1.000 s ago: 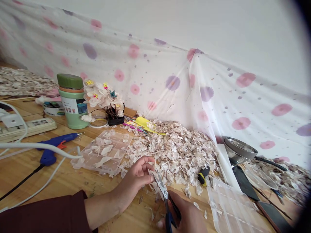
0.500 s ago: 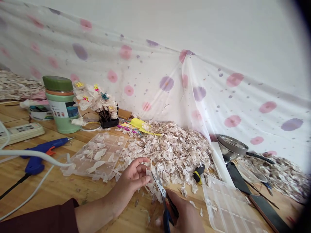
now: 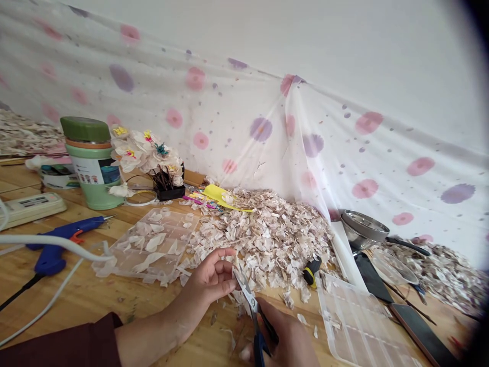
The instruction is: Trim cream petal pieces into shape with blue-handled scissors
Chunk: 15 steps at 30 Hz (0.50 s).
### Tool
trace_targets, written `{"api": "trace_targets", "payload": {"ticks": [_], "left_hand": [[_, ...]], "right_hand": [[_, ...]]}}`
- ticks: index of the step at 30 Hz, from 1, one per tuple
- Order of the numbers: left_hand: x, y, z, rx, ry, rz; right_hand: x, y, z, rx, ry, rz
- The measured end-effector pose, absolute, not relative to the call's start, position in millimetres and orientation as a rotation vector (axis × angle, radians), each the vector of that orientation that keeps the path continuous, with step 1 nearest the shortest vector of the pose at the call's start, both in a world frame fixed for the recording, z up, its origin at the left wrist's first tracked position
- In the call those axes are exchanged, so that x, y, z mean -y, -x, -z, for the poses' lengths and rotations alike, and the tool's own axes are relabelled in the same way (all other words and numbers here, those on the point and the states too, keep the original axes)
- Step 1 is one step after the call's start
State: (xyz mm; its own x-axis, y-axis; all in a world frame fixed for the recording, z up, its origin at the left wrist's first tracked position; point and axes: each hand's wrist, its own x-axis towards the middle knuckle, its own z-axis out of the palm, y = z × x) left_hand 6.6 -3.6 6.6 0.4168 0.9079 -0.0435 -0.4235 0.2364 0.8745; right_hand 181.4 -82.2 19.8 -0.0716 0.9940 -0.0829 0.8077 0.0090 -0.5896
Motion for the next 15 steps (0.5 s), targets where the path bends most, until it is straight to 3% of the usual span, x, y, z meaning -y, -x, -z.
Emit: {"api": "trace_targets", "payload": {"ticks": [6,15], "left_hand": [[2.3,-6.9,1.0,-0.612,-0.933,-1.003],[2.0,-8.6,2.7,-0.592,-0.907,-0.999]], "right_hand": [[79.4,-185.9,-13.9,1.939,1.795,-0.821],[78.8,-192.6,7.0,1.948,1.817,-0.637]]}}
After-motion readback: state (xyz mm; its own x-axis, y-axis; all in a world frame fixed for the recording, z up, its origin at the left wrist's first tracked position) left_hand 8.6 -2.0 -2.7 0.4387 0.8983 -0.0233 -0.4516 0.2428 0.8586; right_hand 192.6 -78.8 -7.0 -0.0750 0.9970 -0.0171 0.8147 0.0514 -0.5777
